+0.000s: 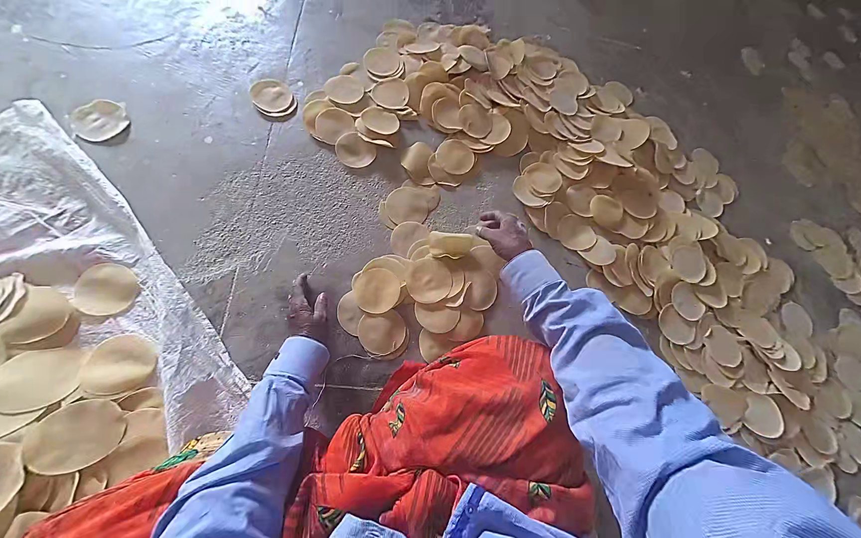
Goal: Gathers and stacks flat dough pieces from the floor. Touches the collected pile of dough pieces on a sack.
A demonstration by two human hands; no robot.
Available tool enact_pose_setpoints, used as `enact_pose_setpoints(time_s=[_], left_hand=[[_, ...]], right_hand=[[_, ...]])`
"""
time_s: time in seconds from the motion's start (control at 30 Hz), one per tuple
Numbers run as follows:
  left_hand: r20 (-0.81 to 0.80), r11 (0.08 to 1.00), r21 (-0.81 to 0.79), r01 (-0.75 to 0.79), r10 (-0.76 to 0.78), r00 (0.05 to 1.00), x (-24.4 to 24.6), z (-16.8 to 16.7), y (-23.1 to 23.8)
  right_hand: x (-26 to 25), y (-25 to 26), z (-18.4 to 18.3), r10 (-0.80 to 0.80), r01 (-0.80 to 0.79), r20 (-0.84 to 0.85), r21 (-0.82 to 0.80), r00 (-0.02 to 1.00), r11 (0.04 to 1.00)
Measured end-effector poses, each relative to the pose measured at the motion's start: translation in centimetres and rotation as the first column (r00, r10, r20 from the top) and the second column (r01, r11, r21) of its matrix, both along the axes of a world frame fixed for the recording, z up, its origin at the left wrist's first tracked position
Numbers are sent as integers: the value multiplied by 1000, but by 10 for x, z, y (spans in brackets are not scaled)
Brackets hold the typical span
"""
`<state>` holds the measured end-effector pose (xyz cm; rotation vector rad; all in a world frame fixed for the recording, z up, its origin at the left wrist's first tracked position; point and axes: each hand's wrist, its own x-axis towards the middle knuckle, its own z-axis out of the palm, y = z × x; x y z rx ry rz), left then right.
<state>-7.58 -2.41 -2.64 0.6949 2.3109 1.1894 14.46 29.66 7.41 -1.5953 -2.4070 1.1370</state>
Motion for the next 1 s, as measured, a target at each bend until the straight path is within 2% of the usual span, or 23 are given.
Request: enact_pose_setpoints(time_s=[0.07, 0.13, 0.23, 0.3, 0.33, 0.4, 0.47, 0.57, 0.63, 0.7, 0.77, 0.8, 0.83, 0.87, 0.9, 0.93, 1.0], left_hand=[[209, 984, -177, 1, 37, 977, 2, 52, -12], [283, 968, -239, 70, 0, 959, 6, 87, -35], [243, 993, -74, 90, -70, 967, 16, 108, -76], [259, 1000, -4, -20, 20, 966, 18, 98, -91], [294, 996, -27, -90, 94, 951, 16, 91, -91], [399, 974, -121, -189, 222, 890, 10, 77, -83], [539, 971, -78, -226, 232, 810, 8, 78, -64], [738, 949, 145, -279, 84, 669, 15, 81, -41], [842, 944, 210, -254, -43, 537, 20, 77, -38], [903, 945, 257, -204, -159, 398, 28, 72, -41], [940, 938, 214, -274, -121, 318, 37, 75, -42], [943, 931, 159, -328, -45, 330, 41, 76, -42], [935, 923, 123, -365, 16, 355, 43, 74, -41], [912, 918, 101, -383, 69, 404, 42, 72, -41], [880, 915, 81, -395, 121, 460, 40, 69, -41], [850, 911, 68, -406, 160, 502, 37, 66, -42], [819, 900, 47, -434, 214, 532, 31, 60, -43]], right_hand=[[3, 7, -15, 36, -36, 88, -2, 996, 999], [-8, -2, -30, 137, -151, 222, 46, 965, 987], [-23, -4, -51, 176, -237, 331, 155, 927, 959], [-28, -6, -51, 100, -152, 339, 130, 935, 980], [-29, -3, -52, 39, -72, 296, 102, 955, 992], [-27, 3, -51, -93, 101, 124, -62, 988, 993], [-27, -2, -34, -165, 149, -83, -180, 983, 972], [-40, -43, -1, 40, -72, -331, -84, 943, 994], [-54, -94, 13, 191, -258, -450, -90, 872, 962], [-68, -155, 15, 259, -424, -567, -179, 782, 888], [-78, -193, 10, 329, -571, -595, -276, 733, 773], [-79, -198, 8, 401, -598, -536, -261, 743, 758], [-76, -194, 9, 465, -571, -403, -195, 788, 798], [-70, -182, 9, 469, -494, -201, -100, 860, 864], [-61, -165, 11, 397, -396, 30, -26, 917, 918], [-51, -145, 14, 281, -291, 247, 6, 927, 957], [-30, -112, 11, 62, -80, 541, 10, 839, 997]])
